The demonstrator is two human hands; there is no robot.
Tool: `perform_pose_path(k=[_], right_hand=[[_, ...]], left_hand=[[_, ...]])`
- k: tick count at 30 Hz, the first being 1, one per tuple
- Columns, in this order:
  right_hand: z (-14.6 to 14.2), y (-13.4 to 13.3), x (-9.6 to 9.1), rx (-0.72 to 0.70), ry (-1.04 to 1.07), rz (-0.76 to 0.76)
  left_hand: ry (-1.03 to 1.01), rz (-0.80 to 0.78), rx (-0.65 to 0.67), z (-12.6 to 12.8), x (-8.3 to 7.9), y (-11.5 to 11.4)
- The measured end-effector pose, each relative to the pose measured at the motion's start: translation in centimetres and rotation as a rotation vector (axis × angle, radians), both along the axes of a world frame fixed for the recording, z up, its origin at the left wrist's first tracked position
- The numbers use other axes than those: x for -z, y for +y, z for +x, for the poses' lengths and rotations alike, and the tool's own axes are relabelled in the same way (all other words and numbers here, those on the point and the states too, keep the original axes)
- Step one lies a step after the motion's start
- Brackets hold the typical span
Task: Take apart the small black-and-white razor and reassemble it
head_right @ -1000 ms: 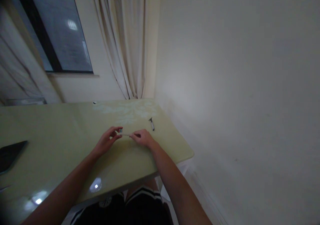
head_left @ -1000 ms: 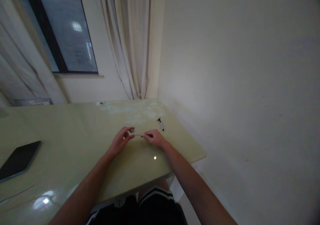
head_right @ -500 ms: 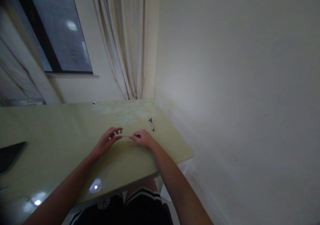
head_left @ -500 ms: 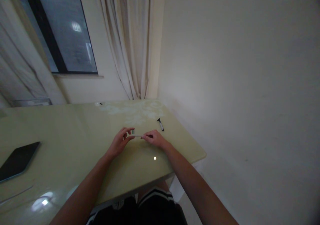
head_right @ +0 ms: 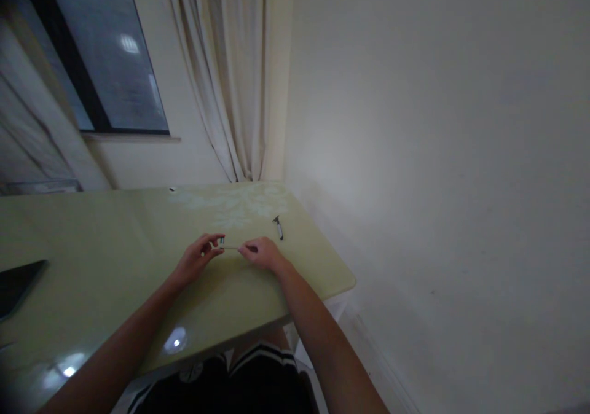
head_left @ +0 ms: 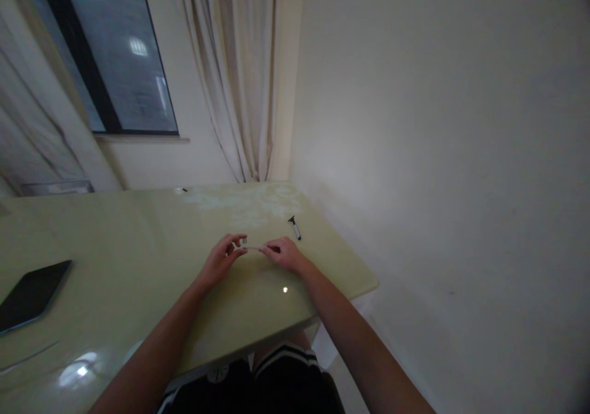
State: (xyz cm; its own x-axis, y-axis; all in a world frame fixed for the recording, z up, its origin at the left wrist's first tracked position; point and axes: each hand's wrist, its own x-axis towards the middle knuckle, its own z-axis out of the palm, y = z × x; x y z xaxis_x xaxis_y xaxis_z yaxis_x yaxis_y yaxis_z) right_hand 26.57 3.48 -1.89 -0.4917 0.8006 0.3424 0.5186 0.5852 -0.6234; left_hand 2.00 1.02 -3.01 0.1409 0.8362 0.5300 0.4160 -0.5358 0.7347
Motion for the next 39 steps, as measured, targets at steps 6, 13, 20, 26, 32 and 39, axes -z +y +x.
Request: perform_pose_path(k=[6, 13, 20, 26, 32, 39], right_hand=[[-0.08, -0.19, -0.39, 0.088, -0.040, 0.048], [0.09, -0.21, -0.49, 0.074, -0.021, 0.049], [-0.16, -0.09, -0.59, 0.078, -0.081, -0.024], [0.11, -0.13, -0.78, 0.032, -0.105, -0.036], [0.07, 0.04, -0.68, 0.008, -0.064, -0.065], [-0.07, 0.11, -0.25, -0.012, -0.052, -0.072]], left_hand=[[-0.015, -0.021, 0.015, -0.09, 0.24, 0.03], [-0.014, -0.042, 0.031, -0.11, -0.07, 0.01], [-0.009, -0.065, -0.006, -0.23, 0.02, -0.01], [-0.007, -0.092, -0.019, -0.08, -0.13, -0.14], [-0.031, -0.103, -0.042, -0.11, -0.22, -0.21], [-0.002, -0.120, -0.058, 0.00, -0.19, -0.29]])
